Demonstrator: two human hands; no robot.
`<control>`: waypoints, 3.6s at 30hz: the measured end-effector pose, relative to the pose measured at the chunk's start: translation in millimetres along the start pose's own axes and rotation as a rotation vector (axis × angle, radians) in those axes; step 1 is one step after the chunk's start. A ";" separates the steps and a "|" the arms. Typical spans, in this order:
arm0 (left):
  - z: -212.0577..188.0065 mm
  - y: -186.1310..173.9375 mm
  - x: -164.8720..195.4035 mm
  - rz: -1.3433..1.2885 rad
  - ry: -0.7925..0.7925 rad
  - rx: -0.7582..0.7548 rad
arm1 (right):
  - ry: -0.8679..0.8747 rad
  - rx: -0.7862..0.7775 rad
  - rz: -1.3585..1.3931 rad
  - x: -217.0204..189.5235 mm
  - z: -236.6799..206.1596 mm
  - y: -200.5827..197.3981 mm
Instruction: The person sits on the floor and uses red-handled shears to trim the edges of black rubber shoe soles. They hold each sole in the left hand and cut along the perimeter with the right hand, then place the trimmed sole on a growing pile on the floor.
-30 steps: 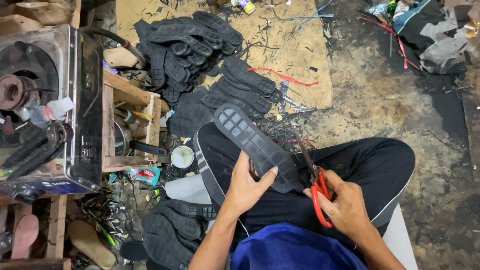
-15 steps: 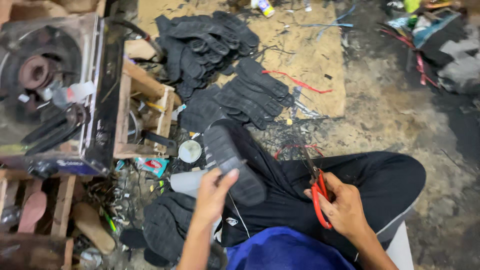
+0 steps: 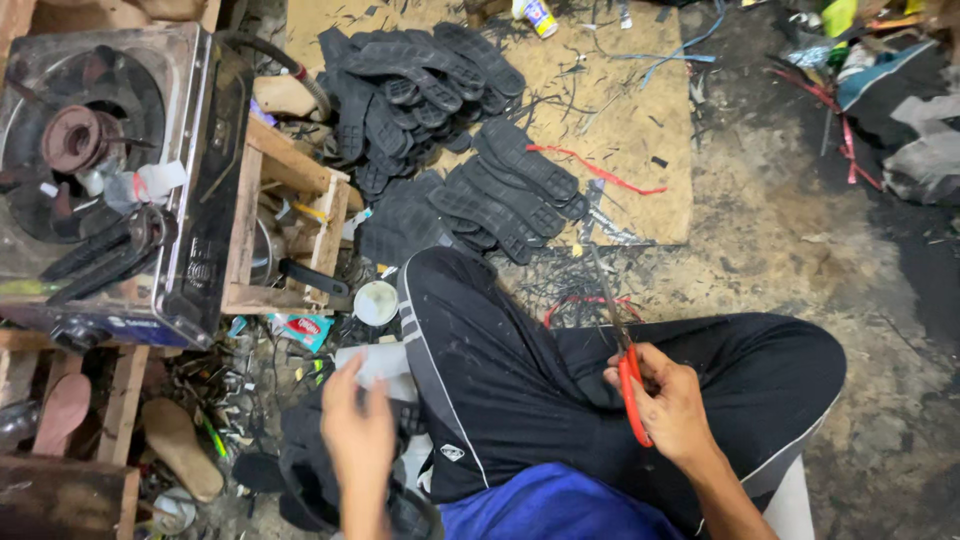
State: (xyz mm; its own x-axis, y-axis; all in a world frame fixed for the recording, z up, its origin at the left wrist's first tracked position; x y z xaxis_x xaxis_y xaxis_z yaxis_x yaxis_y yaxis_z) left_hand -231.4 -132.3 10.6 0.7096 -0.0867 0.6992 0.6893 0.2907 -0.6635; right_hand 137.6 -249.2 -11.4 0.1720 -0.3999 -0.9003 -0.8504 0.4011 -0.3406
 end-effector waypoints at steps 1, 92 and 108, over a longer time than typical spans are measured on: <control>12.1 23.3 30.2 -0.059 0.031 -0.075 | -0.015 0.043 0.028 6.5 2.6 -2.6; 35.6 107.2 137.0 -1.433 -0.310 -0.560 | -0.485 0.282 -0.604 -38.8 -68.8 -10.1; 35.9 111.9 130.9 -1.395 -0.296 -0.612 | -0.215 0.080 -0.561 -29.9 -68.1 -13.9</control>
State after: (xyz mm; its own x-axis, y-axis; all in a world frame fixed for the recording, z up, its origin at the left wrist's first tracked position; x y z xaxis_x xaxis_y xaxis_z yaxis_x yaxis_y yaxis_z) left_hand -66.6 -76.9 37.5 -0.5257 0.2581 0.8106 0.7607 -0.2838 0.5837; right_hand 110.4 -299.0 38.7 0.6868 -0.3965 -0.6092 -0.5622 0.2416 -0.7909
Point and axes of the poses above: each hand's wrist, its own z-axis towards the middle knuckle, its own y-axis out of the palm, x = y × z, the point moved 3 cm from there along z, towards the middle knuckle, and after that the axes turned 7 degrees about x, right-handed, at the moved point
